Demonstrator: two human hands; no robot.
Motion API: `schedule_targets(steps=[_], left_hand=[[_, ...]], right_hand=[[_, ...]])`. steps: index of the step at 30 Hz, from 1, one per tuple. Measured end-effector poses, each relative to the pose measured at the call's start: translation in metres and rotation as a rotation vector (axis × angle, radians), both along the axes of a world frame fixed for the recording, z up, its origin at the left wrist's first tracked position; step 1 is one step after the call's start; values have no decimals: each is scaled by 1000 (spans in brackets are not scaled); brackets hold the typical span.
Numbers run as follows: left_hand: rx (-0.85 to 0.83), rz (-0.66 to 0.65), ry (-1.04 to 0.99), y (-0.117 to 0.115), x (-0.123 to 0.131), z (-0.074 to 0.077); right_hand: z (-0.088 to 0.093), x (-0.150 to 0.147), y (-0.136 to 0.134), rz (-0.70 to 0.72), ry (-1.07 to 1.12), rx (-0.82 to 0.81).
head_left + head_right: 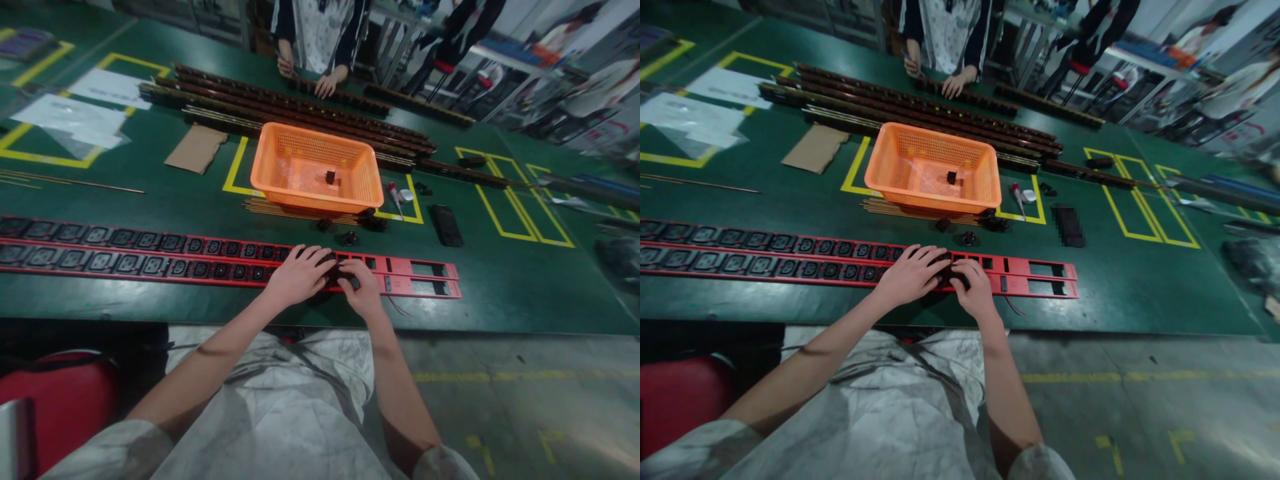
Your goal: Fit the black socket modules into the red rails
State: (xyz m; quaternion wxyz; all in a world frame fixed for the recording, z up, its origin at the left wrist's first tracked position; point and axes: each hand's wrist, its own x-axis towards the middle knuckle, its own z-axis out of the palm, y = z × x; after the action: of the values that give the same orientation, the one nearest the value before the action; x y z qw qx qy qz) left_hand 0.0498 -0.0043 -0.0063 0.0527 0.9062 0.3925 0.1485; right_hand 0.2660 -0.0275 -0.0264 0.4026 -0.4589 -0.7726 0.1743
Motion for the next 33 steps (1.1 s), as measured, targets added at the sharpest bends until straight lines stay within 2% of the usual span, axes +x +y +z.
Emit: schedule_targets(steps=[8,18,23,33], left_hand=[[-6,3,-18,0,0,0],[-5,6,-16,0,-1,-1],[6,8,-7,-1,0,1],[12,9,-13,-1,0,0]], right_hand=[[-3,-11,-8,-3,-87,67],[4,-5,-5,25,-60,-107],[9,0,0,100,-41,-197],[20,7,6,207,-50,-260]])
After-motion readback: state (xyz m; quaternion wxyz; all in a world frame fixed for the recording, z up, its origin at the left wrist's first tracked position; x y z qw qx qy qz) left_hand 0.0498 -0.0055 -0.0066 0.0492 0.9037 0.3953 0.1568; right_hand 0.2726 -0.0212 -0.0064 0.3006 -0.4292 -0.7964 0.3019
